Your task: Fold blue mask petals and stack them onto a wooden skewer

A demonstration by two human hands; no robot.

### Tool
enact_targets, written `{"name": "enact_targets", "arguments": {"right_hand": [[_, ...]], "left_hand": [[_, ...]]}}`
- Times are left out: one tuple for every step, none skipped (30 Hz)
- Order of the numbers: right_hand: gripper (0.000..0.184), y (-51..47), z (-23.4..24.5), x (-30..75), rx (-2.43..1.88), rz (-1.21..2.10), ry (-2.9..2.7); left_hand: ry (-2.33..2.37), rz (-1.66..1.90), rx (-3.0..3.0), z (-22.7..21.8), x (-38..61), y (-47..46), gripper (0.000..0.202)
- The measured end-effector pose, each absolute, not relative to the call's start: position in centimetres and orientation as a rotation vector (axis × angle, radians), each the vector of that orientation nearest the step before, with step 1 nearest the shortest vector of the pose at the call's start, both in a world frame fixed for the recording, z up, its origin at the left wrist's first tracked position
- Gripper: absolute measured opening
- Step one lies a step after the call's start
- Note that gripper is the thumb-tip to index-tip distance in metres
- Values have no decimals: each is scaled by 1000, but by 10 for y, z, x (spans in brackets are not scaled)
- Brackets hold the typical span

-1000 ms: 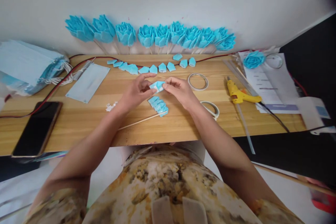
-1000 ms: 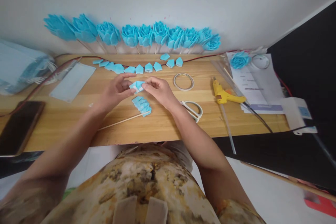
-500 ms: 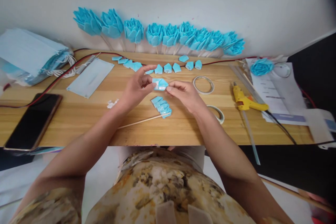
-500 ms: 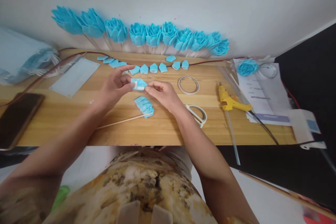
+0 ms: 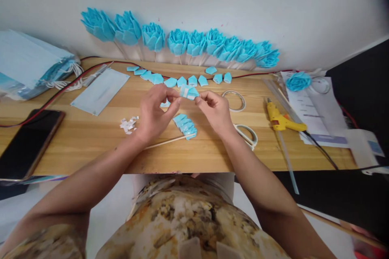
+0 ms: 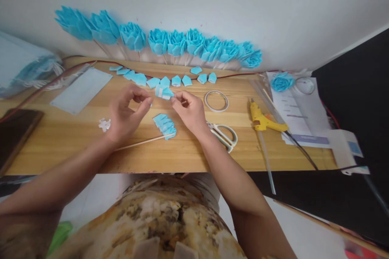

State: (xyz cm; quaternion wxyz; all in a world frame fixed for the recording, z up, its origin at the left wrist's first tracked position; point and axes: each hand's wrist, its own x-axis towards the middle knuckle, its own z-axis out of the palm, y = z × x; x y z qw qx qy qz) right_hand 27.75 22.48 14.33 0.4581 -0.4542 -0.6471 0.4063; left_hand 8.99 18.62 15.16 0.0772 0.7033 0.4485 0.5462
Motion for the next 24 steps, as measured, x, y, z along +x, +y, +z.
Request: {"name": "enact_targets", "arguments": {"right_hand": [[21,225,144,277,-1126,975,-1600],[21,224,144,277,-1129,949,-1610],[20,224,144,276,-1127,925,-1623],[20,223,144,275,-1120,905,-1639],[19,222,145,275,-1111,889,-1656],[19,221,145,274,-1099,877,-1670],[18,219,145,273,-1085,870,-1683],[17,218,145,272,-1071,865,-1692],[17,217,145,271,-1059,864,-1701],[17,216,145,271,-1050,862,-1709],[16,216,145,270,-1046,859,-1715],[16,215,145,270,-1043,853,-1723],[15,215,145,270,-1041,842,-1733],[14,215,145,270,-1036,826,-1746],[13,215,145,270,-1027,804,-1761],[13,215,144,270,-1012,775,-1779],[12,215,143,270,-993,740,-1799],[12,216,142,270,-972,700,-1820],[12,216,140,271,-950,659,-1840],[12,217,139,271,-929,617,-1857],[12,217,137,271,-911,578,-1872],[12,217,136,271,-895,544,-1887],[12,217,135,272,-883,512,-1903],[12,217,135,272,-875,483,-1920]], "left_hand": [[1358,1633,2111,151,90,186,9],[1353,1613,2131,151,91,186,10],[1332,1575,2164,150,92,186,12],[1306,1528,2200,148,93,187,13],[1288,1484,2229,147,93,187,13],[1285,1446,2245,146,94,188,12],[1299,1419,2246,144,95,188,12],[1322,1401,2237,143,95,189,10],[1349,1390,2223,142,95,189,9],[1374,1383,2205,141,95,190,9],[1393,1377,2189,141,95,190,8],[1408,1370,2176,140,94,190,8],[1419,1361,2168,140,94,191,7],[1427,1354,2163,140,94,191,7],[1427,1352,2162,139,93,191,6],[1419,1354,2163,139,93,191,6],[1407,1359,2163,139,93,191,6],[1395,1367,2162,139,94,191,6],[1386,1372,2160,139,94,191,5],[1383,1373,2158,139,94,191,5],[1387,1370,2155,138,94,191,5],[1396,1366,2149,138,94,191,5],[1406,1360,2141,138,95,190,6],[1413,1355,2132,138,95,190,7]]}}
